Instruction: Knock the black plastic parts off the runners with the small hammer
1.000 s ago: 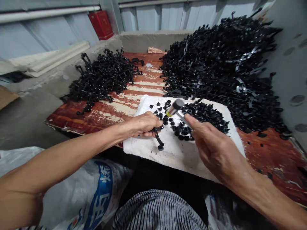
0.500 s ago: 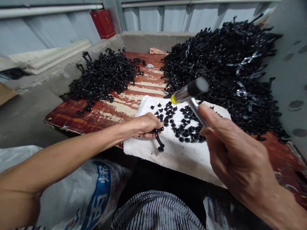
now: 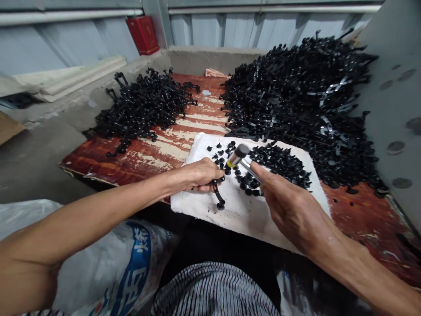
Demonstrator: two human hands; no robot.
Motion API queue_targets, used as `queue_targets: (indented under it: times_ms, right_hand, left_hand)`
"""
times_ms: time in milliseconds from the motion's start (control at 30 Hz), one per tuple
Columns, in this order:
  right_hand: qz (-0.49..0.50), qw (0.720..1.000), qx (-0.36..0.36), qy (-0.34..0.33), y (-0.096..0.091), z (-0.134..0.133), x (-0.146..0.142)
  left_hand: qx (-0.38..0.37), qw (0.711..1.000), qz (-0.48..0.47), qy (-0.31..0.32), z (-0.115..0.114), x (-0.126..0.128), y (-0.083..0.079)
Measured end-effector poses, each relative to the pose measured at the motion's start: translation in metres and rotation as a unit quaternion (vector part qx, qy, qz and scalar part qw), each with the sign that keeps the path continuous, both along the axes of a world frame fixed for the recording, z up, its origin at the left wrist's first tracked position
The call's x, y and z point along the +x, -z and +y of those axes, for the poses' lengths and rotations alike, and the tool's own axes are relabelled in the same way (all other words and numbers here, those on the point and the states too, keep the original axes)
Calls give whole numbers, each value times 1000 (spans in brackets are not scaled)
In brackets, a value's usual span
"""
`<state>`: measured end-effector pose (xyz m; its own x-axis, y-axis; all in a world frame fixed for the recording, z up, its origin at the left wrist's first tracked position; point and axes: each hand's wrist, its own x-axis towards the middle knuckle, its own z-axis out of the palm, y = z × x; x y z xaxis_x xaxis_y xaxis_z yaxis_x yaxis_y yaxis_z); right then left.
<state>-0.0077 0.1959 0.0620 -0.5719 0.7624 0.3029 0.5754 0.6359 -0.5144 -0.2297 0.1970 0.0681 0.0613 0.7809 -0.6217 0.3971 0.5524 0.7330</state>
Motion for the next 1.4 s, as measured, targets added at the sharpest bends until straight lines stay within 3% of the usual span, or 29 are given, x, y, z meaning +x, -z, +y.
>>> queue_targets:
  times_ms: [133, 233, 300, 533, 600, 700, 767, 833, 900, 1000, 1133, 1267, 1400]
  right_hand:
    - [158, 976, -146, 40, -9, 6, -10]
    - [187, 939, -289, 27, -8, 11, -18]
    - [183, 921, -344, 7, -5, 11, -22]
    - [208, 872, -444, -5, -3, 1, -25]
    - [227, 862, -452, 14, -3, 0, -25]
    - [266, 853, -445, 61, -2, 2, -24]
    - [292, 847, -435, 89, -2, 3, -23]
    - [309, 843, -429, 102, -3, 3, -26]
    - [312, 843, -426, 100, -4, 1, -32]
    - [289, 858, -417, 79, -3, -3, -42]
    - [212, 907, -361, 46, 2, -1, -41]
    - [129, 966, -222, 36, 8, 12, -28]
    - [57, 991, -116, 18, 15, 26, -19]
  left_hand:
    - [93, 990, -39, 97, -9, -2, 4]
    - [168, 962, -27, 215, -18, 3, 0]
    - [201, 938, -1, 282, -24, 8, -6]
    - [256, 905, 113, 319, -41, 14, -17]
    - [255, 918, 125, 278, -43, 10, -15]
    - [299, 942, 124, 86, -45, -1, -9]
    - [294, 953, 66, -41, -48, -7, -6]
    - [210, 971, -52, -104, -50, -8, -3]
    - [118, 970, -173, -123, -51, -5, -1]
    - [96, 955, -244, -137, -48, 1, 0]
    - [123, 951, -228, -169, -38, 0, -2]
    - [121, 950, -185, -222, -28, -12, -3]
    - [93, 946, -183, -250, -20, -19, 0]
